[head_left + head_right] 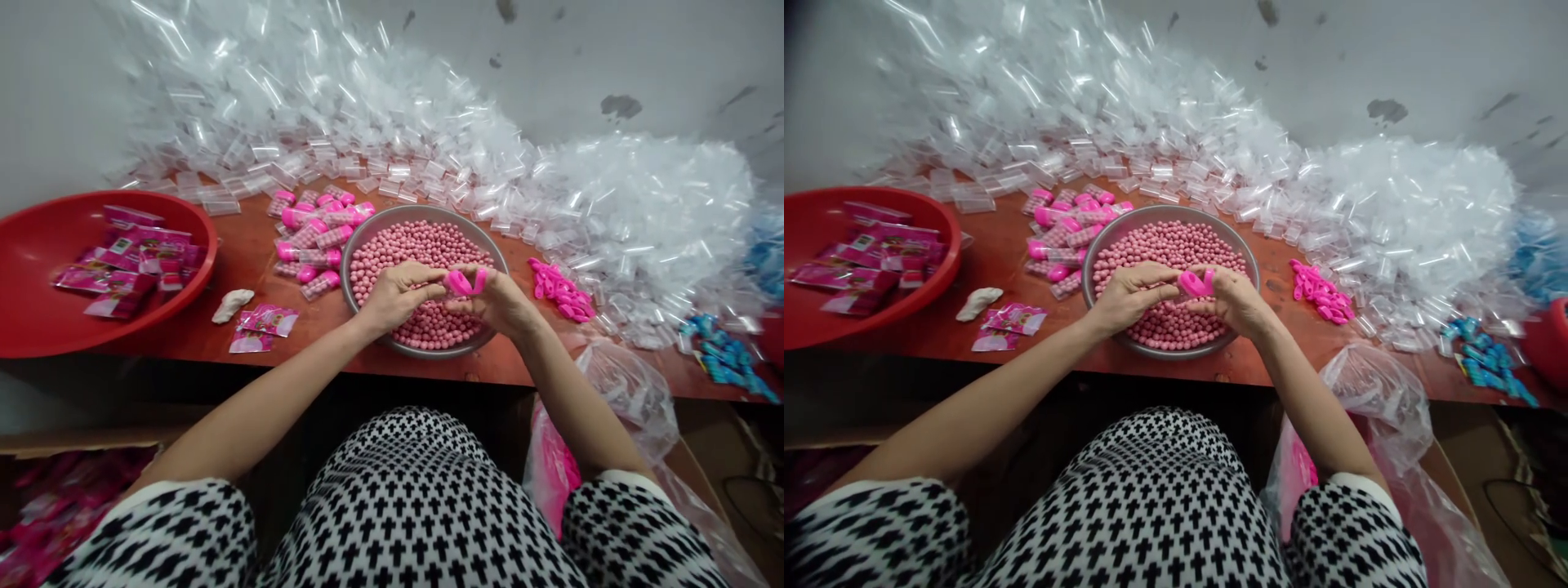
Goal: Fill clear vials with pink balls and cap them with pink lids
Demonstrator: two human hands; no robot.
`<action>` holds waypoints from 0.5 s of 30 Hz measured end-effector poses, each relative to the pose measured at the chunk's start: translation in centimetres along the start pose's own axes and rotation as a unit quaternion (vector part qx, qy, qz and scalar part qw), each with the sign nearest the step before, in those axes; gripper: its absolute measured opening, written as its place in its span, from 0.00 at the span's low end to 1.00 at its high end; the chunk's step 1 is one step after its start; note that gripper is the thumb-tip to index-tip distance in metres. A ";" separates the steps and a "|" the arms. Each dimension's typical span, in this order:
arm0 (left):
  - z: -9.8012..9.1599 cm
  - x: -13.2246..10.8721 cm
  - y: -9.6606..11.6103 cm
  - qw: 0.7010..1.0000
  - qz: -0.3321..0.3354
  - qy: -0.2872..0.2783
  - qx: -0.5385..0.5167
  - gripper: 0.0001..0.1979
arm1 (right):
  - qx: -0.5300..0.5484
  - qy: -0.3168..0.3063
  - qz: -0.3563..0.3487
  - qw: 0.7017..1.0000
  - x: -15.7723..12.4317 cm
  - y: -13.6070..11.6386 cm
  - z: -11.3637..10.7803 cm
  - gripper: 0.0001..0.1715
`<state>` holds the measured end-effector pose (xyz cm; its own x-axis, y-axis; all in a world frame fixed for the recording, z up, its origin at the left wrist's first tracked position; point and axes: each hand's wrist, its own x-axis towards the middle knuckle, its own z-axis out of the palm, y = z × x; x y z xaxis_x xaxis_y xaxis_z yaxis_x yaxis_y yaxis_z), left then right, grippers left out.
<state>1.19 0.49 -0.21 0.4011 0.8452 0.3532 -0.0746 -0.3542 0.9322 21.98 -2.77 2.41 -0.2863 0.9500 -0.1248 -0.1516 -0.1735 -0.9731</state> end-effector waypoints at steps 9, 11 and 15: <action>-0.4 -0.4 -0.1 0.997 0.026 0.014 0.069 0.10 | 0.121 -0.002 0.045 0.992 1.1 0.6 3.7 0.20; -0.6 -0.4 0.1 0.994 0.039 0.020 0.097 0.08 | 0.133 0.023 0.023 0.991 1.5 1.1 4.5 0.19; -0.7 -0.1 0.5 0.985 0.069 0.023 0.156 0.07 | 0.149 0.060 0.033 0.986 2.1 2.0 5.6 0.13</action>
<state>0.53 0.54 0.28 0.3641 0.7955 0.4844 0.1621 -0.5663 0.8081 15.77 -2.60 1.30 -0.1942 0.9549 -0.2247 -0.4138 -0.2874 -0.8638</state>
